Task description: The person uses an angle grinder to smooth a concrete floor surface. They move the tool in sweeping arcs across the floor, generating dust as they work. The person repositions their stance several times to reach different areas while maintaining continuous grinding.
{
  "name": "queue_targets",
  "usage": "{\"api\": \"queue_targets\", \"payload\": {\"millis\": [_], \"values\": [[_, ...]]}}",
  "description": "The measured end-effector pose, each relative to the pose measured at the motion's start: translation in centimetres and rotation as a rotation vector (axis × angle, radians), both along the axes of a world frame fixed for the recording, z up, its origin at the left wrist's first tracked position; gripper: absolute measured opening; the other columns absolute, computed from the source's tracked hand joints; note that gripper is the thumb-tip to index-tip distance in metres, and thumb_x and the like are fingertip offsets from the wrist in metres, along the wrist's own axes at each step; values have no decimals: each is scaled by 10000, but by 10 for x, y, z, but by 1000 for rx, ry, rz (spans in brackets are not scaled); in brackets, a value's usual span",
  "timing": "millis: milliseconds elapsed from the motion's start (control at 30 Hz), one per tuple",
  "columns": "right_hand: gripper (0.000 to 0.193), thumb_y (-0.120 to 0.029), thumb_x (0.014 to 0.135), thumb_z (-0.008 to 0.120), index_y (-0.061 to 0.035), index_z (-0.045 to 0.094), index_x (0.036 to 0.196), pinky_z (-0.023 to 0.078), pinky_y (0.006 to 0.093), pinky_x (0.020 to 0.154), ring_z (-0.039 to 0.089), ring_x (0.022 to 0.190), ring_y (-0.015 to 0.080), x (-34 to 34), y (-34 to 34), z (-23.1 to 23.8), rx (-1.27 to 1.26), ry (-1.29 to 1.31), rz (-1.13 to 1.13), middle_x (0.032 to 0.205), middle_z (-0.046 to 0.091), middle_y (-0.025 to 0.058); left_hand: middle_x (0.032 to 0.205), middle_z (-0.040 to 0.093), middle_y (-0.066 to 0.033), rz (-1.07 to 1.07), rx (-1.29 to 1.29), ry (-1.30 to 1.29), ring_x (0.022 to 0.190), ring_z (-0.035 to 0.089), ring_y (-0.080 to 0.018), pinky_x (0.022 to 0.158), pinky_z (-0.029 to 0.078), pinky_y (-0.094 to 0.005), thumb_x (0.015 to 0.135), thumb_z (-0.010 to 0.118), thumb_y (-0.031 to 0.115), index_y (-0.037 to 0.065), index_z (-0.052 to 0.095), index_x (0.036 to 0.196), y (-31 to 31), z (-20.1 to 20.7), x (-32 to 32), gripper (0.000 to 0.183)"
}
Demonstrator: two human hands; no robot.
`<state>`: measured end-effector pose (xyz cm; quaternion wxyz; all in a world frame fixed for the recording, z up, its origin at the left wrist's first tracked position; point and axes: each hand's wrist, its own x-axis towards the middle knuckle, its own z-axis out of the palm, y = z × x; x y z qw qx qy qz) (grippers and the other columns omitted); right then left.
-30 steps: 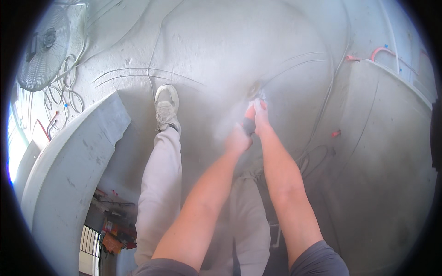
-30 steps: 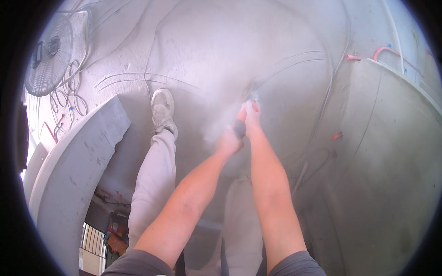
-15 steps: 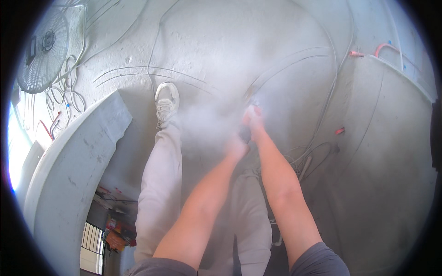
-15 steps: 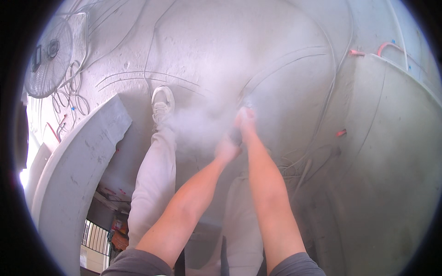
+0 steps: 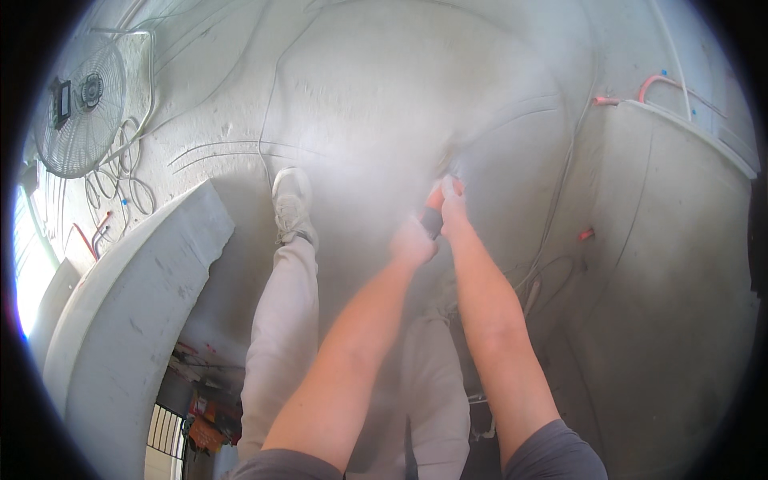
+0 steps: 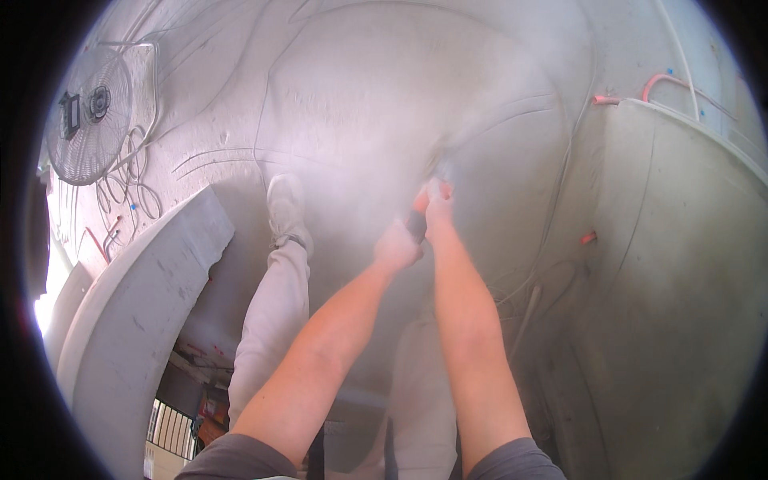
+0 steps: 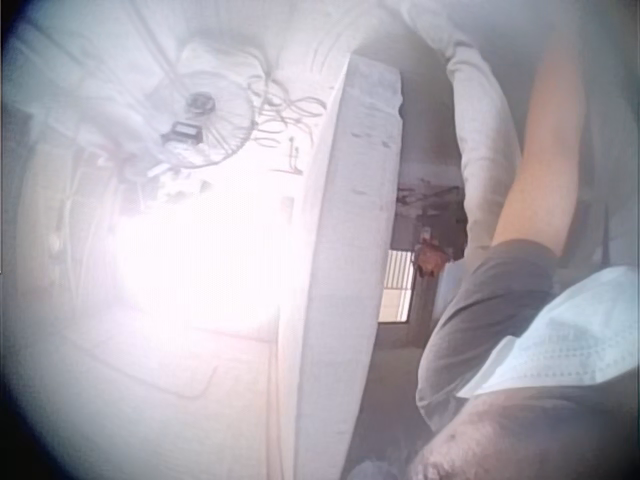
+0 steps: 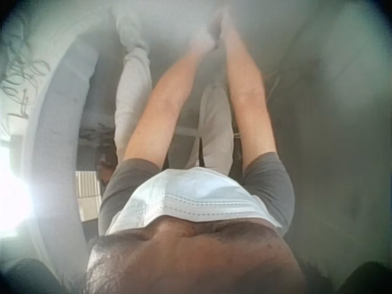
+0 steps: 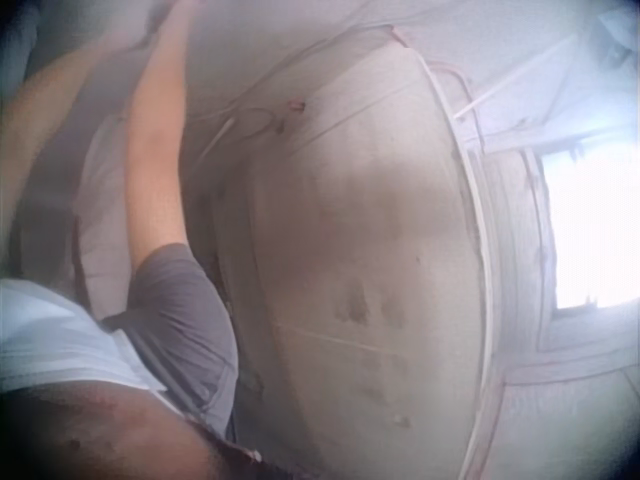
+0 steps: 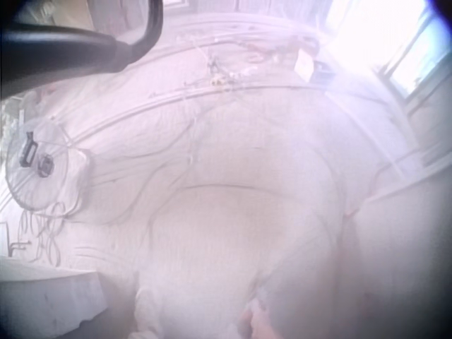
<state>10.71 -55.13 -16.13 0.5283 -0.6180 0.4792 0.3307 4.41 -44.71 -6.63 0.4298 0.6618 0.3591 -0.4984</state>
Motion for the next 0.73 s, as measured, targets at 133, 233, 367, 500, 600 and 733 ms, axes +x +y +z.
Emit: {"api": "queue_targets", "payload": {"millis": [133,233,367,500,600,733], "values": [[377,-424,1094,679,-140,618,1334,570,416,884,655,1020,171,-4,4,3,-27,27,16,1112,680,22,1262,756,-279,29,42,67,1228,734,-433,1011,592,-529,833,800,201,-11,620,1343,-1,-2,-5,580],[323,-409,1104,665,-148,635,1291,559,390,834,648,940,157,-2,-3,1,-16,59,16,1017,677,3,1299,746,-285,-23,7,94,1259,725,-424,1027,581,-526,882,765,206,-7,577,1382,-6,-11,-6,575],[291,-400,1121,637,-151,640,1272,554,364,812,644,891,149,-2,-7,-11,-7,37,1,957,672,-13,1286,748,-290,-74,-14,36,1242,728,-436,1016,583,-536,903,742,211,-7,594,1369,-7,-16,-4,535],[346,-454,1129,612,-148,639,1287,561,392,884,658,971,168,12,-18,-18,93,-71,47,1014,690,5,1280,751,-283,-49,-17,-115,1221,731,-447,1004,589,-545,924,722,209,22,648,1346,-9,-15,4,467],[423,-503,1130,592,-151,626,1361,547,420,984,644,1114,185,37,-25,-26,-22,20,-20,1162,691,41,1278,752,-280,16,-33,-118,1212,733,-449,1012,590,-549,928,726,213,48,677,1352,-12,-30,32,458],[808,-711,1072,560,-239,361,1696,429,625,1209,493,1495,314,55,-59,-68,202,17,156,1637,502,89,1292,747,-285,-33,42,-173,1218,731,-444,1038,585,-548,921,748,226,57,658,1408,-20,-41,56,523]]}}
